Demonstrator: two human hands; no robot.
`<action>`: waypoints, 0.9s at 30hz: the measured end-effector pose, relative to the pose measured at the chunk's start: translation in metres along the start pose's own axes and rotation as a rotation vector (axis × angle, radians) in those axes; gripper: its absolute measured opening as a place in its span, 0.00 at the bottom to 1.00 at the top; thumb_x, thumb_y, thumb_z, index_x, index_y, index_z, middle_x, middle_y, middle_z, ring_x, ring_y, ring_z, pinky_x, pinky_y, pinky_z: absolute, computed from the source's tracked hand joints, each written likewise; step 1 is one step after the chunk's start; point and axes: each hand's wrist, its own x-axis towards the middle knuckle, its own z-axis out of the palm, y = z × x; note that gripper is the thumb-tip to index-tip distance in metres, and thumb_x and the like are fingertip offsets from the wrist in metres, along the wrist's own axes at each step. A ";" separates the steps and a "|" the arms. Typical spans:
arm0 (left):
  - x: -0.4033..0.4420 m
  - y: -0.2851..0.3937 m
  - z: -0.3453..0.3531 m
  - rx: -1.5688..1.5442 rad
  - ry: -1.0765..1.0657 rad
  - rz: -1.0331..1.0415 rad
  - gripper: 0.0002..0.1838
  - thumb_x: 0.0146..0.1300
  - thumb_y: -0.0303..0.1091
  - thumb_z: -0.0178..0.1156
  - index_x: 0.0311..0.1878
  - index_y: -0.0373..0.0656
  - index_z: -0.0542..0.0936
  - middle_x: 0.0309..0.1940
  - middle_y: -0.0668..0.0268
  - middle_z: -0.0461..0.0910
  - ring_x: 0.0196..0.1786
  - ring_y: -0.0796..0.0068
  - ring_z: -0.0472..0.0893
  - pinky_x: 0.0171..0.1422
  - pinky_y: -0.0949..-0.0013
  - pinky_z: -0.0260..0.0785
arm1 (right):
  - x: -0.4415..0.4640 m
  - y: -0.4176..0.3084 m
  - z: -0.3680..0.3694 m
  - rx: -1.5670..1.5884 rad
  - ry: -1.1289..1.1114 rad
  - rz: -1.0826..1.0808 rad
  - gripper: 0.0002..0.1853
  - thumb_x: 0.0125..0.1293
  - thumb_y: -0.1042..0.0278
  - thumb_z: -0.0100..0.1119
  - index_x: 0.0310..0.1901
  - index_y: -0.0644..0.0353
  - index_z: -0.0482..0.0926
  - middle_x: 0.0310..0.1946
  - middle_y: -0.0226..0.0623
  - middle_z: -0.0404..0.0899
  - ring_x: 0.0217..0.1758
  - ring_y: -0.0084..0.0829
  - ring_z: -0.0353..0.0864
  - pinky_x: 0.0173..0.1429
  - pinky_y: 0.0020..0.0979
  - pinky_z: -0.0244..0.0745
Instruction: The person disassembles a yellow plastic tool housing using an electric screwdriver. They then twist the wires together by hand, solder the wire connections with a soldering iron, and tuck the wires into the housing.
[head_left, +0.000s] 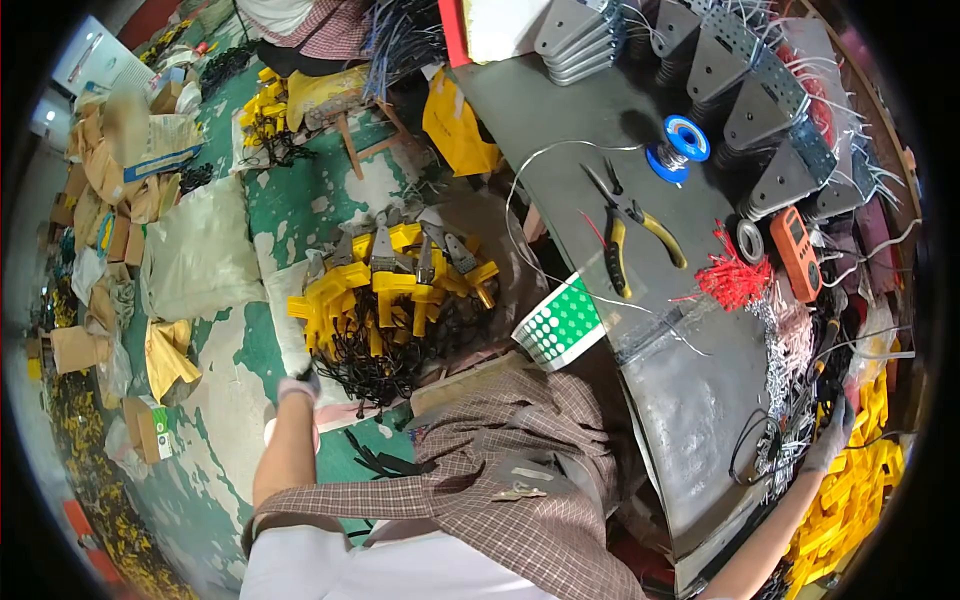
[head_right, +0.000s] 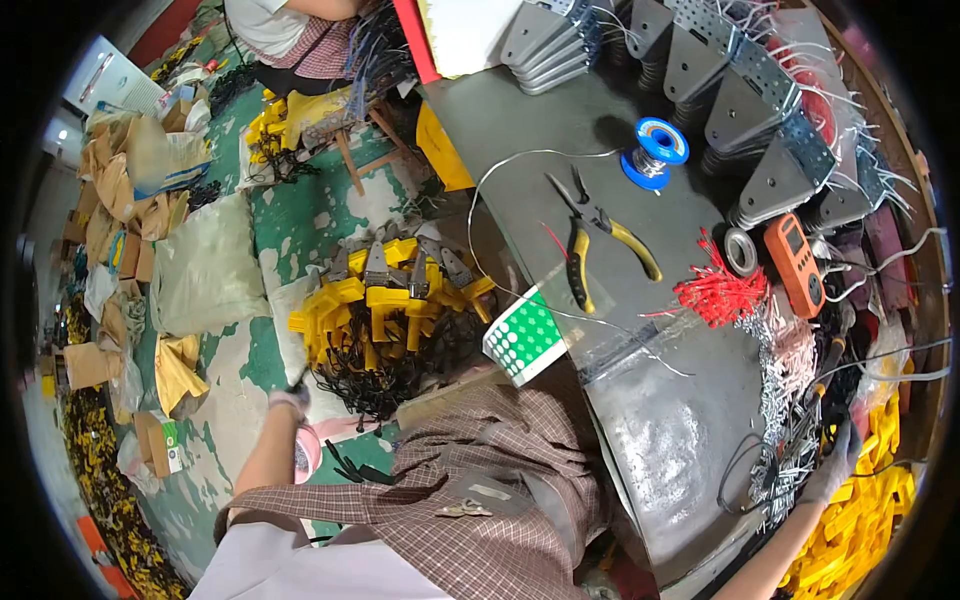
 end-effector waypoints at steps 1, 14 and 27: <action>0.003 -0.001 -0.001 -0.003 0.005 0.000 0.24 0.59 0.44 0.60 0.54 0.37 0.77 0.46 0.53 0.82 0.46 0.58 0.83 0.50 0.62 0.75 | -0.014 -0.014 0.006 0.040 0.035 0.039 0.14 0.67 0.59 0.58 0.49 0.56 0.79 0.36 0.20 0.77 0.26 0.12 0.64 0.26 0.16 0.57; -0.235 0.568 -0.032 -0.646 -0.109 1.020 0.15 0.68 0.31 0.56 0.55 0.37 0.75 0.48 0.64 0.79 0.46 0.73 0.77 0.55 0.70 0.68 | -0.240 -0.112 0.043 -0.590 -0.214 -0.621 0.06 0.59 0.77 0.58 0.38 0.62 0.81 0.31 0.44 0.80 0.35 0.45 0.79 0.41 0.38 0.74; -0.202 0.804 0.054 -0.254 0.498 0.875 0.34 0.55 0.50 0.67 0.57 0.38 0.67 0.58 0.46 0.70 0.63 0.48 0.69 0.66 0.56 0.63 | -0.299 -0.030 0.066 -0.213 0.177 -0.169 0.15 0.65 0.71 0.58 0.48 0.73 0.78 0.41 0.52 0.82 0.45 0.44 0.82 0.52 0.38 0.74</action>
